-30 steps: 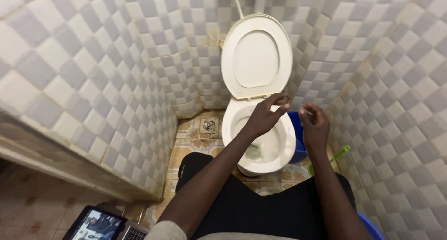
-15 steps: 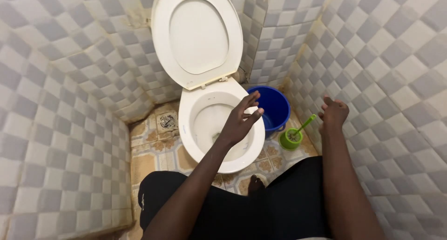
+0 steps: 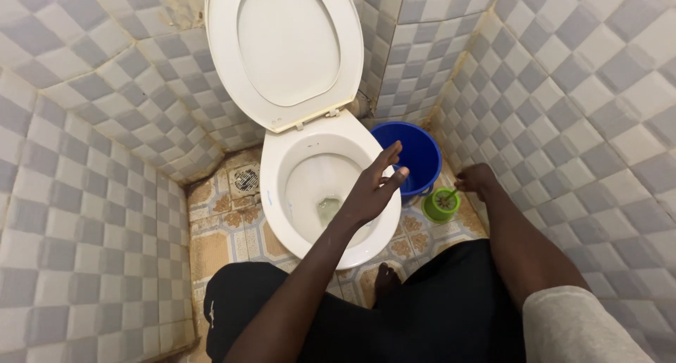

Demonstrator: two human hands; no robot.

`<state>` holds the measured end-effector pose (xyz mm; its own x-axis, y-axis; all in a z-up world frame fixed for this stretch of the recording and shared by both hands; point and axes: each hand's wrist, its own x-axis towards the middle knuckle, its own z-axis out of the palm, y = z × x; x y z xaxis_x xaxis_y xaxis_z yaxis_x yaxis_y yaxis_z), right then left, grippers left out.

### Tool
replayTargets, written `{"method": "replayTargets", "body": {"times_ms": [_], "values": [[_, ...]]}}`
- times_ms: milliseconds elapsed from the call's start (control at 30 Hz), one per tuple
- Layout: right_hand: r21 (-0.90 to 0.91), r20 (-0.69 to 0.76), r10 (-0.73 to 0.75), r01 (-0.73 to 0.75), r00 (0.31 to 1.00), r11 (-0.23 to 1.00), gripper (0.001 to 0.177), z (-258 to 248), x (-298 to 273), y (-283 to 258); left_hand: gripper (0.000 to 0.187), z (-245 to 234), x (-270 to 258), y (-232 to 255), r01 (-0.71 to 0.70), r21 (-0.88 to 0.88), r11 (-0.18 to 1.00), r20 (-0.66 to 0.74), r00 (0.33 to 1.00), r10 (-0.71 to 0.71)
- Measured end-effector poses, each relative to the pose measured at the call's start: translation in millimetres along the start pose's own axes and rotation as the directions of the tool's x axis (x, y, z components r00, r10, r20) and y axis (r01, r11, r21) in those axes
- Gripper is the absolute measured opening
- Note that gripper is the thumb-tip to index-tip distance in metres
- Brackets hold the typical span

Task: The person pours blue toilet cleaner into the bowl, then uses a green toilet brush to scrub the inside of the bowl. The person is sitting on the floor during the task.

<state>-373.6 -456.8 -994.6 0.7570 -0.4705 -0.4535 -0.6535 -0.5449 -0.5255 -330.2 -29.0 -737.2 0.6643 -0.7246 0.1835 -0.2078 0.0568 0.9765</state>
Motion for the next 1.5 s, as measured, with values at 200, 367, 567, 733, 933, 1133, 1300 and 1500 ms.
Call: {"method": "replayTargets", "body": {"times_ms": [200,367,567,733,933,1133,1300,1500], "values": [[0.189,-0.376,0.091,-0.020,0.922,0.982,0.026,-11.9,-14.7,16.5,0.076,-0.9,3.5,5.0,-0.017,-0.027,0.999,-0.013,1.000,0.017],[0.546,-0.608,0.147,0.277,0.780,0.791,0.016,-33.3,-68.1,-35.2,0.076,0.6,3.9,6.7,-0.027,-0.018,0.999,-0.020,0.999,0.027],[0.091,-0.889,-0.041,0.263,0.455,0.960,0.016,-62.0,-135.8,-110.9,0.075,-8.9,-2.7,11.3,-0.014,-0.021,1.000,-0.015,1.000,0.014],[0.068,-0.958,-0.093,0.526,0.273,0.848,0.012,-81.5,-170.6,-153.1,0.076,-15.8,-8.9,16.3,-0.035,-0.032,0.999,-0.018,0.999,0.034],[0.069,-0.961,-0.133,0.675,0.243,0.734,0.018,-86.8,-195.8,-195.3,0.076,-21.0,-12.2,23.9,0.000,-0.014,1.000,-0.003,1.000,0.000],[0.069,-0.961,-0.159,0.753,0.226,0.654,0.024,-90.0,-205.5,-215.3,0.075,-19.8,-8.4,24.5,-0.029,-0.012,1.000,-0.008,1.000,0.028],[0.061,-0.914,-0.237,0.688,0.329,0.723,0.022,-84.5,-190.0,-189.0,0.073,-17.1,-7.3,25.3,-0.016,0.019,1.000,-0.014,1.000,0.016],[-0.043,-0.918,-0.287,0.649,0.275,0.759,0.021,-89.1,-194.8,-182.0,0.073,-17.2,-6.2,28.7,-0.016,-0.013,1.000,-0.008,1.000,0.016]]}}
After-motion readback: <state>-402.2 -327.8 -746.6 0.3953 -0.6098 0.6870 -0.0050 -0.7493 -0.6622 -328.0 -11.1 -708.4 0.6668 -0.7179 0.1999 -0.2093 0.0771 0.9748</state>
